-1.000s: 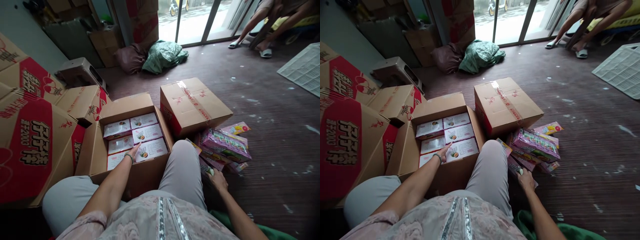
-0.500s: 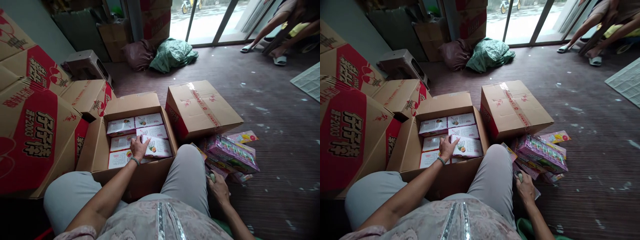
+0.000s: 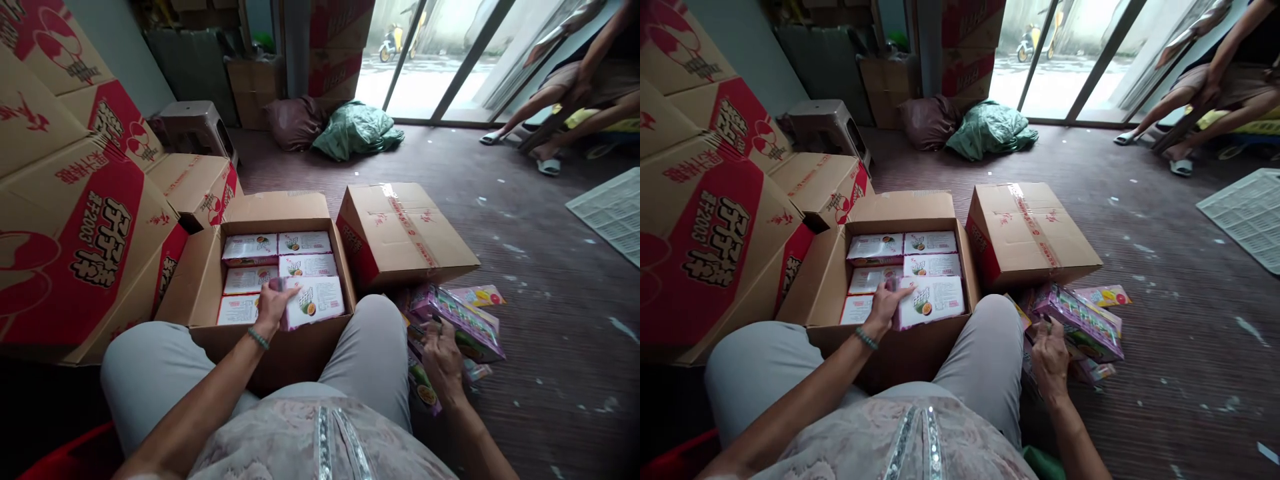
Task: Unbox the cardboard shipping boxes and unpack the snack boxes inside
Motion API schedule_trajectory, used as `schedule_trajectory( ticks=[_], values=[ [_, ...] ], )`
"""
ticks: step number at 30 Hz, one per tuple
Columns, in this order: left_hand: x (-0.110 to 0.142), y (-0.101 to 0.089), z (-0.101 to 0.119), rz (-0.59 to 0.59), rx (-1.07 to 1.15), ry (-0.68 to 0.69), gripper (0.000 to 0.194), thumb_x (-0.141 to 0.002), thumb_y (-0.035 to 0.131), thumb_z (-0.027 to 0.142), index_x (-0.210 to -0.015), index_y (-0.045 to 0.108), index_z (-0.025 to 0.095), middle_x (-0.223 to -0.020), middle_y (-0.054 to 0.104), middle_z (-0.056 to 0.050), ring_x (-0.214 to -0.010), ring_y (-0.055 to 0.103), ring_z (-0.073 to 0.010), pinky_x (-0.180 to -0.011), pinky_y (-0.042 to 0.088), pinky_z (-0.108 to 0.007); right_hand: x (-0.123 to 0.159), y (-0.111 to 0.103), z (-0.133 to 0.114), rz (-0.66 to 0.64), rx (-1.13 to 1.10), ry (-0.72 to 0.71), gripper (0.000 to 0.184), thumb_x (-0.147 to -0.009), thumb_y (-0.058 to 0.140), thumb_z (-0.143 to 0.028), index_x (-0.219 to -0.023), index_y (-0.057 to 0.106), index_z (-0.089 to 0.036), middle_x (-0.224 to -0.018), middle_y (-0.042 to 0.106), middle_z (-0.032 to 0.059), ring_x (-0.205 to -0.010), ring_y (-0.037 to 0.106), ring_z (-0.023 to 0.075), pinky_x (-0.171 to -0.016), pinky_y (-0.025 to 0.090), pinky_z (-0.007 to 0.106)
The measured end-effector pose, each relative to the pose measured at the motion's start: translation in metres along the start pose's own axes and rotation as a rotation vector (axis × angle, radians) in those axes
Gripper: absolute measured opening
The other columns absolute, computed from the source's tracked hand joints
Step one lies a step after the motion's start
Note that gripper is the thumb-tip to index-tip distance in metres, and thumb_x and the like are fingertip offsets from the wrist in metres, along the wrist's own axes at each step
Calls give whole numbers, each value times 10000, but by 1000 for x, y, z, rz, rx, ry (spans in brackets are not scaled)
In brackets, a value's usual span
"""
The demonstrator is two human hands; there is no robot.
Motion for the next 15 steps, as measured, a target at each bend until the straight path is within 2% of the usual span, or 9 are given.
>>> schedule_trajectory(
  ticks=[3,5,7,11,13,15],
  values=[
    [35,-49,-1,-88,1,191,713,-554,840,393,-1132,474,189,-1067,635,-65,-965,628,-207,-834,518,-325,1,4,-61,-170,-82,-217,401,-937,316,-493,-1074,523,-178,-820,615,59,-680,558,183,-677,423,303],
    [53,-74,-4,-189,-30,271,752,-565,838,368,-1167,417,211,-1142,607,-67,-1045,598,-210,-900,495,-329,5,14,-107,-308,-98,-481,314,-957,338,-407,-1075,535,-193,-857,627,52,-723,570,165,-698,418,274],
    [65,-89,-11,-257,-68,287,761,-564,838,353,-1157,383,215,-1147,601,-72,-1054,589,-210,-908,485,-325,13,26,-154,-464,-40,-747,255,-968,336,-300,-1032,562,-200,-920,630,59,-803,575,157,-715,400,253],
    [71,-96,-32,-261,-146,269,792,-546,833,327,-1158,343,215,-1076,614,-58,-964,603,-207,-818,494,-309,40,54,-237,-704,301,-1194,231,-890,403,-112,-967,596,-213,-873,610,39,-795,542,160,-654,335,263],
    [71,-94,-39,-246,-180,283,793,-545,827,307,-1162,337,220,-1067,604,-52,-949,597,-210,-806,488,-314,58,66,-268,-782,434,-1382,209,-865,439,-101,-949,601,-203,-850,601,41,-770,526,164,-647,316,280],
    [72,-92,-43,-232,-202,300,770,-541,821,278,-1144,346,220,-1074,592,-56,-949,590,-213,-807,480,-320,76,75,-288,-869,523,-1506,173,-872,450,-117,-922,603,-179,-842,599,53,-755,520,167,-634,304,294]
  ],
)
Point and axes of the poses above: each hand's wrist, its own x-axis away from the middle knuckle, its own y-axis out of the palm, z = x × y, the point moved 2 cm from there along -x, towards the middle knuckle
